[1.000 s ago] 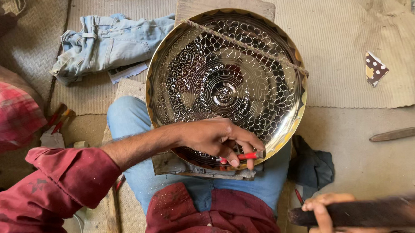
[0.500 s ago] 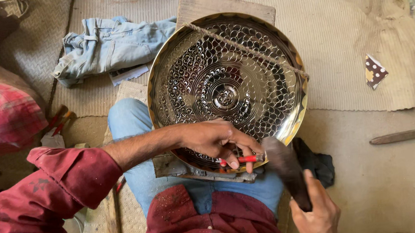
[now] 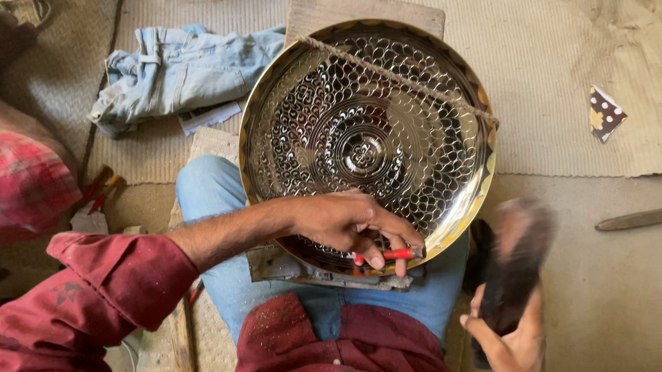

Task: The person sits on the floor with a large decorative brass tray resting on their lap. They hold a small red punch against the tray's patterned surface and repeatedly strike it with a wooden mallet, repositioning the punch across different sections of the design as they work.

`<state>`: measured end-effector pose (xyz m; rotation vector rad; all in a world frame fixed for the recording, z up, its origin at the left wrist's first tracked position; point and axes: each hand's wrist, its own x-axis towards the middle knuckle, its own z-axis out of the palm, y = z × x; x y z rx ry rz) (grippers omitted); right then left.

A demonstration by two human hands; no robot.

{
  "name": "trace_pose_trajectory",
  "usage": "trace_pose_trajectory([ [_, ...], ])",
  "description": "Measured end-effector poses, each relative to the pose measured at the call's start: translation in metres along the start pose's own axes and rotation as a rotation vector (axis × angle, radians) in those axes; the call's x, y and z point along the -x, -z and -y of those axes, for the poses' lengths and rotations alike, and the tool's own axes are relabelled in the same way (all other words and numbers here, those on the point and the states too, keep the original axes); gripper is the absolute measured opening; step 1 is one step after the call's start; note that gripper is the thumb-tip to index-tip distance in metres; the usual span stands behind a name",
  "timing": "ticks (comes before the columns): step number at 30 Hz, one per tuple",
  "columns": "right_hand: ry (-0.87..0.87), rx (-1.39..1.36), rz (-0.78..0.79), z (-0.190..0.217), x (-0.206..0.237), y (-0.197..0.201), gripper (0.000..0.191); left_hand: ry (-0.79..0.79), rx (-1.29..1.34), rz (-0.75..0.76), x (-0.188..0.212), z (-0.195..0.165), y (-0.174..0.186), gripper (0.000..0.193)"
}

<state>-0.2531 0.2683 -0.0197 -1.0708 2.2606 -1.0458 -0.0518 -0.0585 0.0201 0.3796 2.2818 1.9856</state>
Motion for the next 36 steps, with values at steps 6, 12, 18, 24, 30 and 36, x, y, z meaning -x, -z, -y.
trace_pose_trajectory([
  [6, 0.056, 0.079, -0.028, -0.004, -0.001, 0.003, 0.092, 0.029, 0.094, 0.026, 0.0, 0.004, -0.001, 0.058],
  [12, 0.104, 0.123, -0.065, 0.0, -0.004, 0.005, 0.087, -0.096, 0.017, 0.003, 0.002, 0.007, 0.0, 0.057],
  [18, 0.129, 0.021, -0.084, 0.006, -0.004, 0.006, 0.084, 0.045, 0.03, -0.04, 0.001, -0.001, -0.001, 0.059],
  [24, 0.076, 0.28, -0.069, 0.01, -0.007, 0.001, 0.076, -0.019, 0.012, -0.125, 0.0, 0.0, -0.006, 0.059],
  [30, 0.172, 0.004, -0.187, 0.033, -0.007, -0.001, 0.088, 0.166, 0.065, -0.21, 0.0, -0.006, -0.018, 0.056],
  [36, 0.232, -0.526, -0.2, 0.046, -0.008, -0.007, 0.077, -0.014, 0.029, -0.189, 0.001, -0.004, -0.013, 0.061],
])
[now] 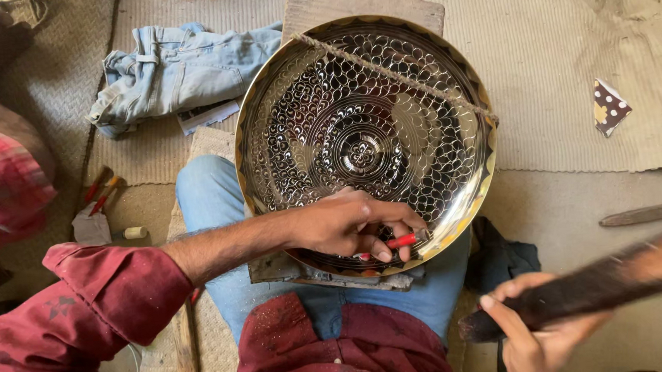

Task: The person sits on the floor with a large decorative brass tray resting on their lap. They hold a small red punch against the tray's patterned surface and repeatedly strike it with a wooden mallet, repositioning the punch across different sections of the design as they work.

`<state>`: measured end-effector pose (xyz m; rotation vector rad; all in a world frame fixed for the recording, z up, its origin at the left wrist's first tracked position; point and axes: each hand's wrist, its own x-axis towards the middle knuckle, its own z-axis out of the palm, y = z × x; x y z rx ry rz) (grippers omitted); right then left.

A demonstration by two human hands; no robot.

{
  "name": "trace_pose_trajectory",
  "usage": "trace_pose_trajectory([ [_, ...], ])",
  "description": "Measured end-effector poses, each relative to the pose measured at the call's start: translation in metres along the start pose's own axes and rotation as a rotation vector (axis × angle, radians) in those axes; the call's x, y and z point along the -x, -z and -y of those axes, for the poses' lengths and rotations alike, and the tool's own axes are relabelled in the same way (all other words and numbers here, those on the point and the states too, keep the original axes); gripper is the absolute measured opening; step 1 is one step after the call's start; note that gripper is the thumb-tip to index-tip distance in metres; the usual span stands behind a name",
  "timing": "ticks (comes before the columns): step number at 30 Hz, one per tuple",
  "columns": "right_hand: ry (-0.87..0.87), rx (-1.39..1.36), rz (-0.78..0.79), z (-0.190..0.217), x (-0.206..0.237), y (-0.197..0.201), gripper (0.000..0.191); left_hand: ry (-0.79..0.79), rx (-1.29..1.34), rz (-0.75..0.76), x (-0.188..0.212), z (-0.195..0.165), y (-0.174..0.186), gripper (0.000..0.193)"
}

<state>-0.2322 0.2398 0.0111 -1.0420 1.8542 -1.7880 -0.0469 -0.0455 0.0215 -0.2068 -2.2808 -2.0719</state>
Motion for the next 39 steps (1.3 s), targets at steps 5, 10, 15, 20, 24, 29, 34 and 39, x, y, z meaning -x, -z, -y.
trace_pose_trajectory([
  [5, -0.195, 0.475, 0.234, -0.012, -0.012, 0.006, 0.094, 0.079, -0.081, 0.021, -0.001, 0.005, -0.001, 0.059],
  [10, -0.102, 0.573, 0.254, -0.014, -0.017, 0.006, 0.09, 0.126, -0.134, 0.004, 0.001, 0.001, 0.001, 0.057],
  [15, -0.125, 0.559, 0.268, -0.009, -0.022, 0.007, 0.079, 0.089, -0.14, 0.008, 0.0, -0.002, 0.0, 0.052],
  [20, -0.229, 0.283, 0.269, -0.007, -0.024, 0.007, 0.079, 0.011, -0.09, -0.014, 0.0, 0.0, 0.0, 0.055],
  [24, 0.082, 0.668, 0.274, -0.008, -0.026, 0.003, 0.08, 0.002, -0.078, 0.002, -0.001, 0.0, 0.002, 0.058],
  [29, 0.247, 0.94, 0.347, -0.005, -0.028, 0.009, 0.085, 0.078, -0.155, 0.031, -0.001, 0.0, 0.0, 0.055],
  [34, 0.058, 0.719, 0.346, -0.007, -0.031, 0.01, 0.087, 0.016, -0.182, 0.025, 0.002, 0.002, 0.001, 0.04],
  [39, -0.098, 0.434, 0.321, -0.004, -0.032, 0.01, 0.092, 0.017, -0.054, 0.028, 0.002, 0.001, 0.0, 0.057],
])
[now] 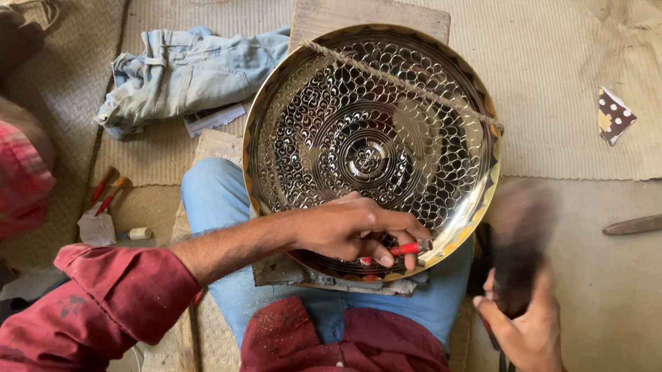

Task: The person sits on the floor with a large decorative brass tray resting on their lap. They hold a small red punch against the tray's patterned surface and repeatedly strike it with a wooden mallet, repositioning the punch across different sections of the design as they work.

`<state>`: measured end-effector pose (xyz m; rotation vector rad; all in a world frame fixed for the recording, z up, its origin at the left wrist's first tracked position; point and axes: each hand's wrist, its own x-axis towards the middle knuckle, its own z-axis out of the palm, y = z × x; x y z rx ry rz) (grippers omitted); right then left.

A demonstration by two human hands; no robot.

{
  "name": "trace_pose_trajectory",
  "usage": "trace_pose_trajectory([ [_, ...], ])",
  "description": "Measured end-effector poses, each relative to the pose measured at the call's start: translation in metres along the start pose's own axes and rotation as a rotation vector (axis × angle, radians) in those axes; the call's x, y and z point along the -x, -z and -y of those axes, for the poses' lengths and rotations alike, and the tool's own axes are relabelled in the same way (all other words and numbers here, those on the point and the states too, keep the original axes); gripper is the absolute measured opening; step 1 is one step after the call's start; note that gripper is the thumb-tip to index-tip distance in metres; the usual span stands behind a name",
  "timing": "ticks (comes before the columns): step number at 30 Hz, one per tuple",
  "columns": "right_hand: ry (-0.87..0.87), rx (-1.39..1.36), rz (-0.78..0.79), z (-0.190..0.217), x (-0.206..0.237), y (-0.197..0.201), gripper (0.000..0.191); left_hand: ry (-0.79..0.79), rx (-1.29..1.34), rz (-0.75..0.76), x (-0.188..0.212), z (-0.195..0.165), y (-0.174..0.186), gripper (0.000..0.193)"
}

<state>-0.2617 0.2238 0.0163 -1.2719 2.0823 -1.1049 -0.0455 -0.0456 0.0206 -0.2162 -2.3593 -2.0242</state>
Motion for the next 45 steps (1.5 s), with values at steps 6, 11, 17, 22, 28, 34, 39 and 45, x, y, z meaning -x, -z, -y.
trace_pose_trajectory([
  [6, -0.02, 0.033, 0.008, 0.002, 0.001, 0.003, 0.094, -0.046, -0.009, -0.001, 0.0, 0.0, 0.0, 0.054],
  [11, -0.137, -0.284, 0.024, 0.002, -0.001, 0.003, 0.085, -0.088, -0.002, -0.018, 0.002, 0.004, 0.001, 0.065],
  [17, -0.1, -0.196, 0.005, 0.001, -0.002, 0.004, 0.081, -0.111, -0.036, -0.028, 0.001, 0.001, 0.001, 0.066],
  [22, 0.054, 0.181, -0.059, 0.002, 0.0, -0.001, 0.072, 0.153, -0.009, -0.051, -0.002, -0.006, -0.001, 0.054],
  [28, 0.182, 0.28, -0.073, 0.009, 0.003, -0.004, 0.08, 0.009, -0.085, -0.129, 0.001, -0.01, -0.003, 0.052],
  [34, 0.086, -0.153, -0.244, -0.012, 0.021, -0.036, 0.066, 0.144, 0.221, -0.4, -0.003, -0.012, -0.004, 0.045],
  [39, 0.014, -0.237, -0.342, -0.034, 0.032, -0.075, 0.047, 0.069, 0.039, -0.422, 0.007, -0.016, 0.001, 0.052],
  [45, -0.091, -0.449, -0.261, -0.043, 0.043, -0.076, 0.051, 0.122, 0.139, -0.282, 0.005, -0.01, -0.001, 0.051],
])
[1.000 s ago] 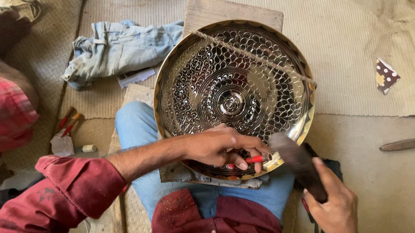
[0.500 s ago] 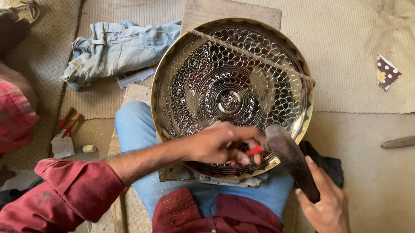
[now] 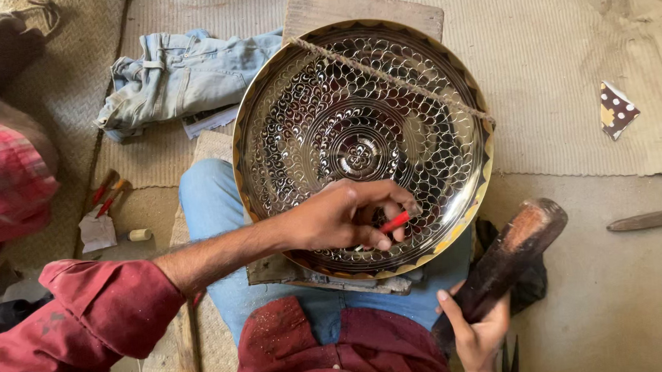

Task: The person sits on the floor with a large decorative brass tray resting on their lap. They hold a small red punch against the tray's patterned surface and repeatedly strike it with a wooden mallet, repositioning the punch across different sections of the design as they work.

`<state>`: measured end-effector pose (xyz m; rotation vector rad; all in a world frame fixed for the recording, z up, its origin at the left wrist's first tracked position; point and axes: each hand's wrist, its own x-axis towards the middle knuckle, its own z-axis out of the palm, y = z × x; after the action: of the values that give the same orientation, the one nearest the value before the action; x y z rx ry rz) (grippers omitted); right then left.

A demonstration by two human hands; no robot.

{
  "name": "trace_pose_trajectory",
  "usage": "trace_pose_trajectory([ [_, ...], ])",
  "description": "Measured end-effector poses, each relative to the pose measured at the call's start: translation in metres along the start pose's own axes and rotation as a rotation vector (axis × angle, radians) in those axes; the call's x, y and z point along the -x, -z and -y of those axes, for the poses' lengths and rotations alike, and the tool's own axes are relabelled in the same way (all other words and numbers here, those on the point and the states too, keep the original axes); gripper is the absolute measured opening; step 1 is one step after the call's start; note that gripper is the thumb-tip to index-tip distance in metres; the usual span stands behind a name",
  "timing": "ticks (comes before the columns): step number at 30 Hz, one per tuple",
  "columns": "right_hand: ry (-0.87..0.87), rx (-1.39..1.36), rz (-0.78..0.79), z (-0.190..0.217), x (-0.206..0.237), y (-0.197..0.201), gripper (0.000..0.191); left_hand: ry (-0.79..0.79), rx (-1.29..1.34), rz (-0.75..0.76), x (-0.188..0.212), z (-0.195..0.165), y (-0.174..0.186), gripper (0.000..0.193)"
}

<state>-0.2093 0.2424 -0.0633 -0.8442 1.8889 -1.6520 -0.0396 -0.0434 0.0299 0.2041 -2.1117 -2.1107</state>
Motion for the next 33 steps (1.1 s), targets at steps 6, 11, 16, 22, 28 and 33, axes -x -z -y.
trace_pose_trajectory([
  [6, 0.092, 0.123, -0.01, 0.036, -0.011, 0.018, 0.042, -0.095, -0.242, 0.097, -0.004, 0.002, 0.006, 0.054],
  [11, 0.368, -0.232, -0.143, 0.074, -0.023, 0.013, 0.074, -0.117, -0.263, 0.184, -0.006, 0.0, 0.009, 0.057],
  [16, 0.168, 0.347, -0.019, 0.078, -0.03, 0.013, 0.07, -0.113, -0.249, 0.186, -0.004, -0.001, 0.01, 0.058],
  [22, 0.084, 0.461, 0.113, 0.06, -0.042, 0.021, 0.078, -0.136, -0.288, 0.194, -0.005, 0.005, 0.011, 0.06],
  [28, 0.217, 0.495, 0.164, 0.065, -0.05, 0.02, 0.078, -0.133, -0.317, 0.18, -0.006, 0.013, 0.009, 0.059],
  [33, 0.294, 0.641, 0.202, 0.072, -0.056, 0.019, 0.083, -0.128, -0.345, 0.19, -0.01, 0.015, 0.008, 0.057],
])
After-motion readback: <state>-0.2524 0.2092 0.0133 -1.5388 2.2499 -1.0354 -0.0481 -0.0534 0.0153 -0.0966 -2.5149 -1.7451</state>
